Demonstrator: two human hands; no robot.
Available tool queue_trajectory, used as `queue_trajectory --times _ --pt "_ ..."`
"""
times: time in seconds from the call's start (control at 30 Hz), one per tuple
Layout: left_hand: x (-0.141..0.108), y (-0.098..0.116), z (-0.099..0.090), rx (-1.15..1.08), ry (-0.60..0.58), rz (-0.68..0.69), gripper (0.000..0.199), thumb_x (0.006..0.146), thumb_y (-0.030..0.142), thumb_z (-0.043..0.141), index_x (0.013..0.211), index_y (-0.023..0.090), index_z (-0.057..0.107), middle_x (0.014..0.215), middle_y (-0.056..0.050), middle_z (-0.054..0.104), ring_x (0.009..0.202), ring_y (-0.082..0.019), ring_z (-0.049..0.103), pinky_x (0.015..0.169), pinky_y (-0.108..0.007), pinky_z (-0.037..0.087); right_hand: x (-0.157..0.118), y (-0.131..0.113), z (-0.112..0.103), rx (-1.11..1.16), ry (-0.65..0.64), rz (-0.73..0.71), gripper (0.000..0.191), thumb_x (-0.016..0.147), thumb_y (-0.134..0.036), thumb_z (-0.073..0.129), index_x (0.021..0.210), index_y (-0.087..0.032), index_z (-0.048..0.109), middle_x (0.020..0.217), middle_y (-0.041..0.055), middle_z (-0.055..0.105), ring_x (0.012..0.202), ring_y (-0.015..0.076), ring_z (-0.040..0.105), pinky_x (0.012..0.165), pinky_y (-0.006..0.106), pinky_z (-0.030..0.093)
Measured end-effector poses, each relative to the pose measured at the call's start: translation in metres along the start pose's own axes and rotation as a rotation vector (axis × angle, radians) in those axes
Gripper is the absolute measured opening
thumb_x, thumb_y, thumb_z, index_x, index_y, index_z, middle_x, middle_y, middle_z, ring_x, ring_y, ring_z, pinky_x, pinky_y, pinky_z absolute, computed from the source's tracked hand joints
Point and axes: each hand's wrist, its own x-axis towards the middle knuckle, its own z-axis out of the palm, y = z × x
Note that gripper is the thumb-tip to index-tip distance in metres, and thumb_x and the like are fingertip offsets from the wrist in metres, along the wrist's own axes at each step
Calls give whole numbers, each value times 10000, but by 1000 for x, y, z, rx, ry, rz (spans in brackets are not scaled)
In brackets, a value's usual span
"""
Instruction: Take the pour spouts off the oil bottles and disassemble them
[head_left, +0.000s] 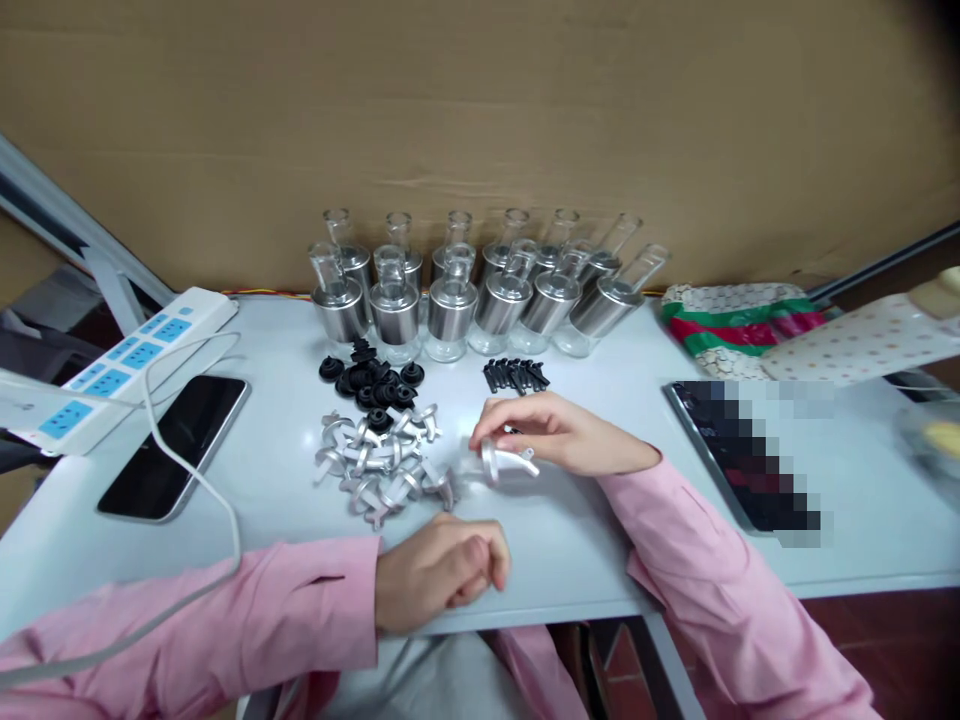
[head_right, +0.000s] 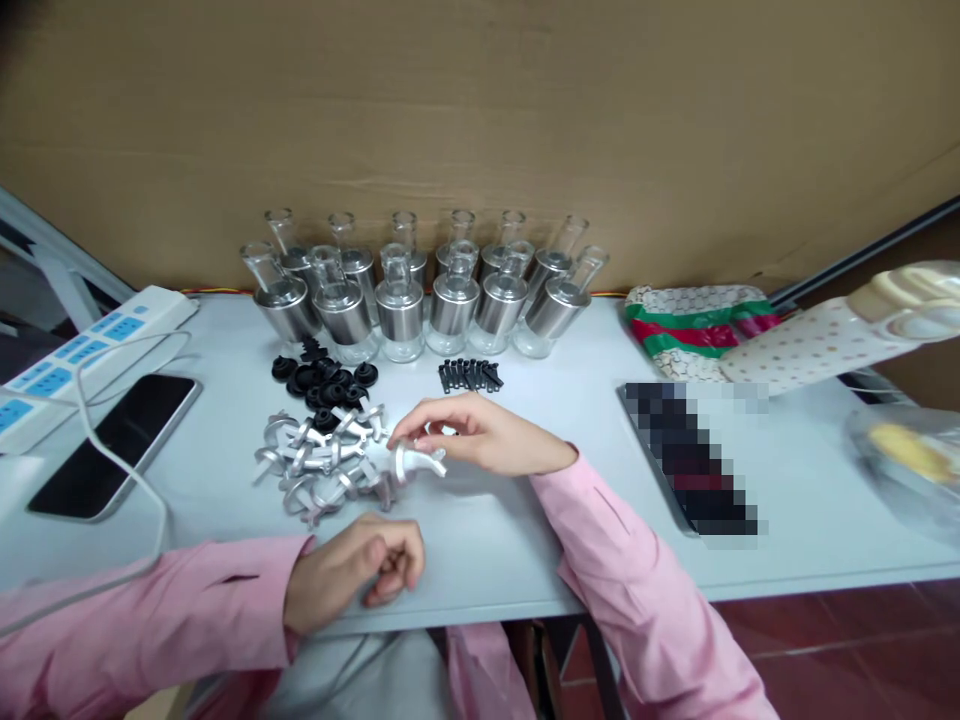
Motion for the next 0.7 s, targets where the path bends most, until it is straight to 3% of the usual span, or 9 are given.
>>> queue_trajectory --times 0.07,0.13,0.27,0.33,0.47,0.6,0.7 --pt "2 -2 0 -148 47 -61 612 831 721 229 782 164 479 530 59 334 423 -79 276 430 -218 233 -1 -3 0 108 -125 29 168 878 -176 523 971 -126 654 927 55 671 813 104 605 721 226 453" --pt "3 -3 0 -162 85 -66 626 829 722 234 804 150 485 549 55 351 447 -78 294 449 -214 246 -1 -6 1 142 -210 55 180 869 -150 530 980 -117 668 922 57 677 805 96 607 714 211 452" --pt "4 0 1 -65 103 -117 577 869 652 295 777 128 515 533 52 364 468 -77 323 477 -215 266 0 -9 4 113 -251 87 198 861 -153 542 995 -110 682 902 58 683 788 97 606 706 206 455" --pt "4 2 1 -93 121 -141 523 880 620 325 754 139 489 530 55 368 467 -73 327 478 -212 263 -1 -8 4 83 -183 92 196 863 -180 546 990 -112 679 889 53 681 772 96 602 694 206 455" --pt "7 2 2 -205 242 -115 481 882 618 321 758 166 428 535 63 376 458 -71 334 478 -213 277 -5 -3 0 60 71 63 188 851 -279 576 844 -117 671 730 19 645 663 90 570 637 209 451" --pt "8 2 2 -222 258 -111 459 881 606 347 770 168 424 574 53 394 489 -78 361 501 -221 307 -9 0 -2 66 130 55 162 742 -280 704 785 -128 672 704 15 657 629 99 569 618 221 457" --pt "7 2 2 -172 209 -126 438 896 570 353 766 161 443 586 45 404 508 -82 370 522 -225 313 -8 0 0 -12 137 53 156 768 -277 678 815 -129 693 736 35 683 675 116 595 654 236 468"
